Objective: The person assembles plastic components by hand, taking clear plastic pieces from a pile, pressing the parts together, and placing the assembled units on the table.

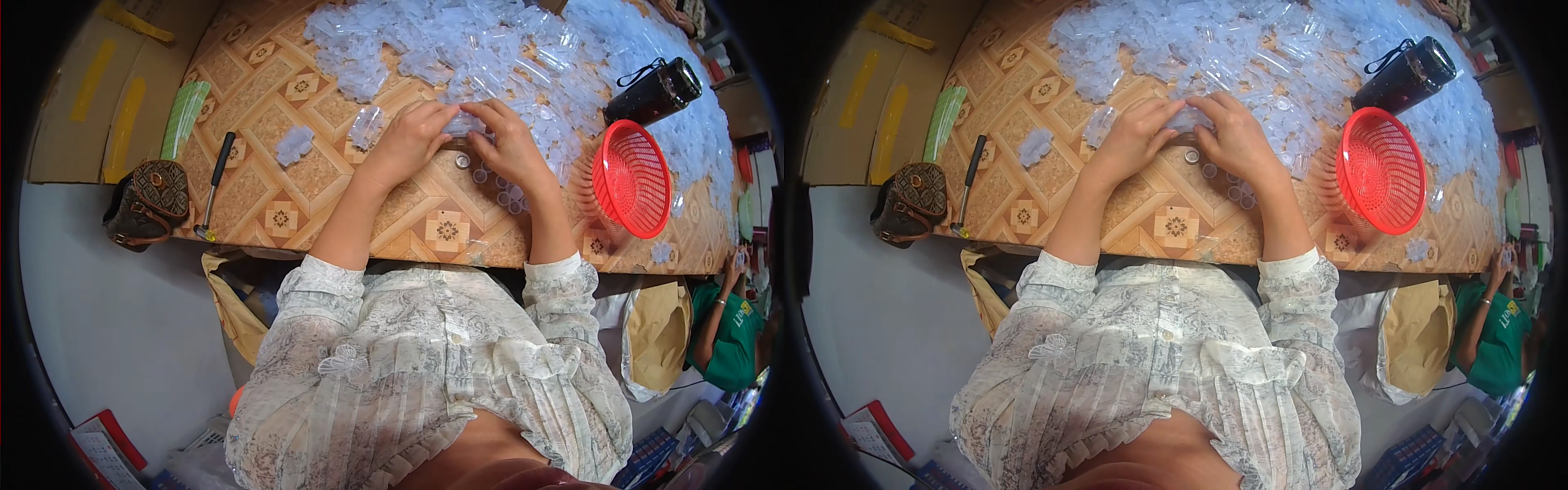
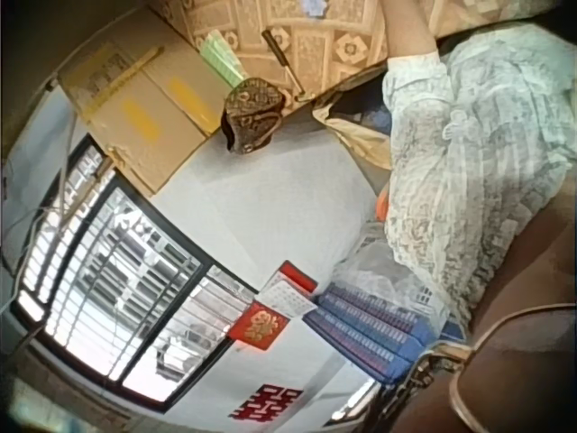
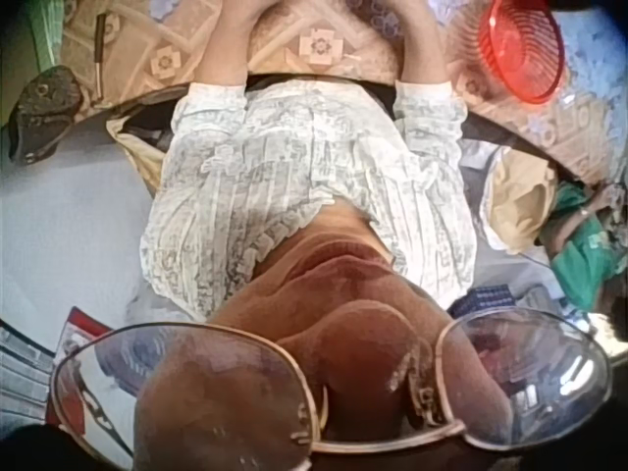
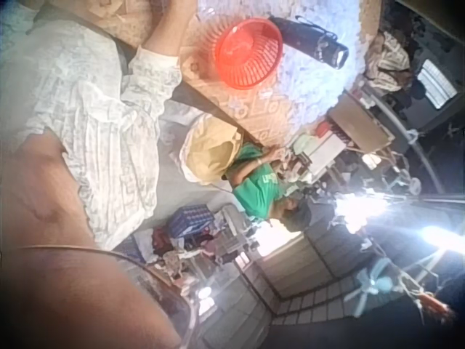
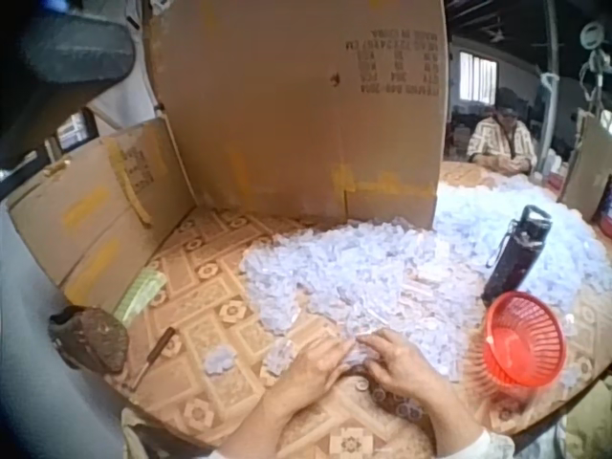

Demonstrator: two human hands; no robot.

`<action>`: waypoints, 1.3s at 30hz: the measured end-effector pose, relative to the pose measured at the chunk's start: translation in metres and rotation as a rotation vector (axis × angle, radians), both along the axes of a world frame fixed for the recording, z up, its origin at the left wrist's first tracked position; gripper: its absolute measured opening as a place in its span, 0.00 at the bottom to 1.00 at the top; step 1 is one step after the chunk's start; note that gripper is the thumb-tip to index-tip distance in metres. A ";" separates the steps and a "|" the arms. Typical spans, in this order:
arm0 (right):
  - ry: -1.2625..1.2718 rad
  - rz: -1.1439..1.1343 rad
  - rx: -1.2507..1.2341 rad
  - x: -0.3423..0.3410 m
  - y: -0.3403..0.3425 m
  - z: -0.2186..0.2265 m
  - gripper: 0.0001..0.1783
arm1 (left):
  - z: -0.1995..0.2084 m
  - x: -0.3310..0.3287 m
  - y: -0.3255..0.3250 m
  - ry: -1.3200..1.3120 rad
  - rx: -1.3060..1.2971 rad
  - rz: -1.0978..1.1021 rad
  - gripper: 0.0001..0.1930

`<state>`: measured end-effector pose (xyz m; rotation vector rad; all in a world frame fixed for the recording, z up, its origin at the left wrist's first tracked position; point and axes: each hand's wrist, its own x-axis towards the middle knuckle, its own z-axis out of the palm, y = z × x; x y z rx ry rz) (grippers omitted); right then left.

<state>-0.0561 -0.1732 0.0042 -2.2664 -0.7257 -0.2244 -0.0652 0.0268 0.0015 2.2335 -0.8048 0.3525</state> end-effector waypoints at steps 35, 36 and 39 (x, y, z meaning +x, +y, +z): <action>0.024 -0.257 0.095 0.008 -0.012 0.004 0.10 | 0.051 -0.052 0.064 0.014 0.190 0.805 0.20; 0.032 -0.188 0.090 0.006 -0.011 0.005 0.09 | 0.049 -0.053 0.081 0.017 0.191 0.806 0.20; 0.011 -0.071 0.064 0.001 -0.003 0.004 0.09 | 0.036 -0.057 0.119 0.003 0.301 1.021 0.22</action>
